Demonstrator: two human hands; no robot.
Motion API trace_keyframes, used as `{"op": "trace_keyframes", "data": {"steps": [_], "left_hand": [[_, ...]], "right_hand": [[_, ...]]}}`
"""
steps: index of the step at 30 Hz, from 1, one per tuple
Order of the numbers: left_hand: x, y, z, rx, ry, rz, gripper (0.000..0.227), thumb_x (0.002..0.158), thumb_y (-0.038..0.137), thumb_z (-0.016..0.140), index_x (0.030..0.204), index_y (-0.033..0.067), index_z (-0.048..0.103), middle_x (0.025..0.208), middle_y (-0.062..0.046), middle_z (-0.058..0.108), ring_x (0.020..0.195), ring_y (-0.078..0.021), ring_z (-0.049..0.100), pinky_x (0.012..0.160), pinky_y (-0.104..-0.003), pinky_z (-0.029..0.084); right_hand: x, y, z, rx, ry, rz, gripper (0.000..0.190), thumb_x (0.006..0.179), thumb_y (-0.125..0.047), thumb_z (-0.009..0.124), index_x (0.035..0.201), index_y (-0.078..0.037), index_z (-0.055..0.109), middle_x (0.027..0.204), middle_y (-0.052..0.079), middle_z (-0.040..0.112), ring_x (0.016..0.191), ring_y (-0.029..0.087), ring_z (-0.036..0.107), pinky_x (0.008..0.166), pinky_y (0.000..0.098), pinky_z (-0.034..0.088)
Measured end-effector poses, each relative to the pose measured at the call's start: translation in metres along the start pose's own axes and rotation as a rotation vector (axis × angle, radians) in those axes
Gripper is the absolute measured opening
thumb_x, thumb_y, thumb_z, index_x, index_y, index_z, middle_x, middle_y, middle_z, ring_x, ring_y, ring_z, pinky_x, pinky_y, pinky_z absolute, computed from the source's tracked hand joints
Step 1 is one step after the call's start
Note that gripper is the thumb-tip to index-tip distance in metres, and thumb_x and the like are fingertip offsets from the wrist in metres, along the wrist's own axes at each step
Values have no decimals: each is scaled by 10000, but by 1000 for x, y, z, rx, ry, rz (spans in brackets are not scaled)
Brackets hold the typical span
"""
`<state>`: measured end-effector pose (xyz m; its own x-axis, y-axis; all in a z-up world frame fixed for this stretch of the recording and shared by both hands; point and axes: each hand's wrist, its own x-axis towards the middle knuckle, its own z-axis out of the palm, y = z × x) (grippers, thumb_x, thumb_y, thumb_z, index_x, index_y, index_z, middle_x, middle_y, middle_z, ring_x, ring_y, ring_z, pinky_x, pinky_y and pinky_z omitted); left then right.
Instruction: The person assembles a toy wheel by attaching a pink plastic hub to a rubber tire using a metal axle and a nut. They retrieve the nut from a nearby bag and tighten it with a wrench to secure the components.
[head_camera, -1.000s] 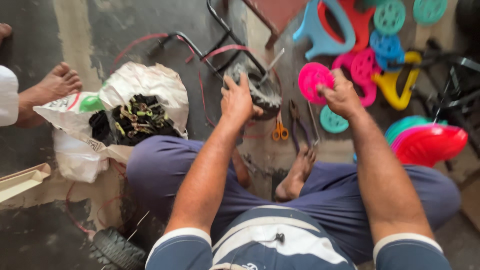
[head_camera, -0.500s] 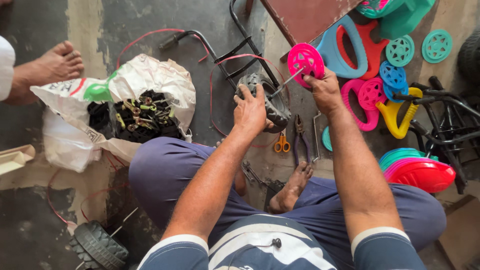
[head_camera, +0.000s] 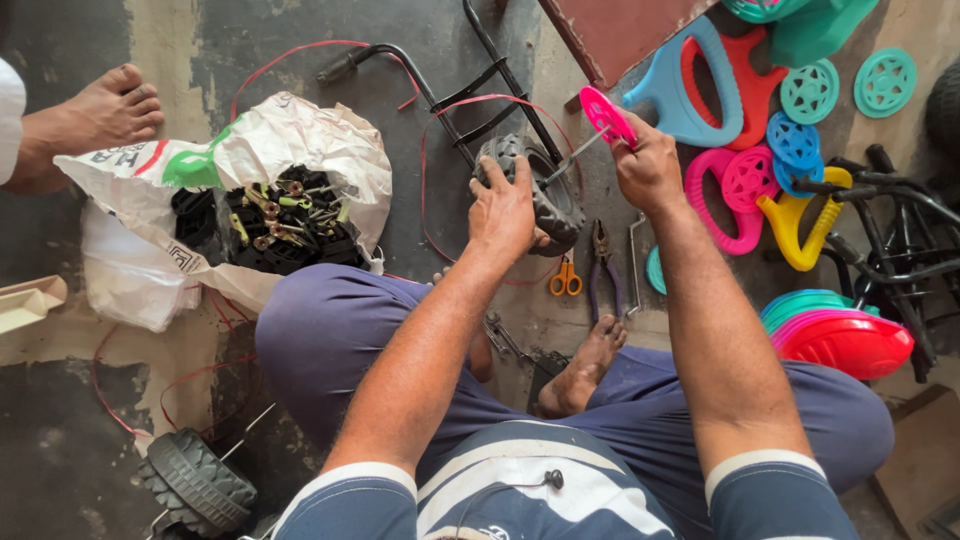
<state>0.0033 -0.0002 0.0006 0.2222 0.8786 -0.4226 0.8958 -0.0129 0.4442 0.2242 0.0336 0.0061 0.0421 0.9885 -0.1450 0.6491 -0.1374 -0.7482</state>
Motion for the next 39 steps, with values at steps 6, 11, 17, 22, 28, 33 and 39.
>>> {"op": "trace_keyframes", "data": {"steps": [6, 11, 17, 22, 28, 33, 39], "left_hand": [[-3, 1, 0, 0, 15, 3, 1301, 469, 347, 1035, 1511, 67, 308, 1498, -408, 283, 1232, -625, 496, 833, -501, 609], [0, 3, -9, -9, -8, -32, 1322, 440, 344, 1044, 1500, 71, 302, 1501, -388, 273, 1261, -617, 469, 884, -512, 579], [-8, 9, -11, 14, -4, -13, 1299, 454, 354, 1041, 1486, 63, 309, 1489, -383, 291, 1266, -613, 472, 891, -505, 579], [-8, 7, -10, 33, 19, -2, 1299, 443, 351, 1034, 1490, 76, 316, 1490, -368, 314, 1257, -587, 506, 902, -493, 580], [-9, 7, -12, 51, -7, 10, 1307, 457, 371, 1034, 1502, 74, 308, 1494, -386, 288, 1249, -583, 505, 915, -497, 563], [-13, 6, -11, 68, -2, 40, 1285, 494, 383, 1024, 1507, 70, 298, 1507, -379, 298, 1260, -584, 506, 913, -496, 568], [-8, 11, -18, 69, -3, 49, 1294, 483, 368, 1026, 1507, 87, 288, 1499, -382, 278, 1269, -583, 489, 909, -495, 565]], "right_hand": [[-9, 10, 6, -254, -122, -404, 514, 892, 10, 581, 1393, -82, 652, 1258, 215, 707, 1123, 376, 693, 968, 438, 549], [-29, 1, 34, -351, -154, -331, 562, 909, -7, 605, 1466, -88, 594, 1273, 217, 687, 1166, 416, 651, 975, 469, 533], [-36, 3, 31, -509, -161, -464, 635, 803, -125, 674, 1422, -22, 576, 1303, 285, 632, 1224, 443, 599, 1043, 489, 490], [-35, 15, 41, -212, -216, -233, 600, 907, -81, 575, 1506, -61, 556, 1448, 274, 578, 1289, 452, 578, 1076, 497, 475], [-45, 25, 63, -561, -238, -355, 622, 915, -173, 603, 1501, 13, 512, 1459, 353, 517, 1307, 486, 542, 1118, 498, 439], [-47, 23, 55, -327, -287, -216, 569, 969, -252, 593, 1485, -29, 501, 1455, 311, 512, 1316, 468, 521, 1101, 502, 419], [-58, 37, 53, 23, -370, -88, 575, 1010, -281, 514, 1552, -95, 468, 1449, 251, 573, 1351, 415, 545, 1150, 456, 411]]}}
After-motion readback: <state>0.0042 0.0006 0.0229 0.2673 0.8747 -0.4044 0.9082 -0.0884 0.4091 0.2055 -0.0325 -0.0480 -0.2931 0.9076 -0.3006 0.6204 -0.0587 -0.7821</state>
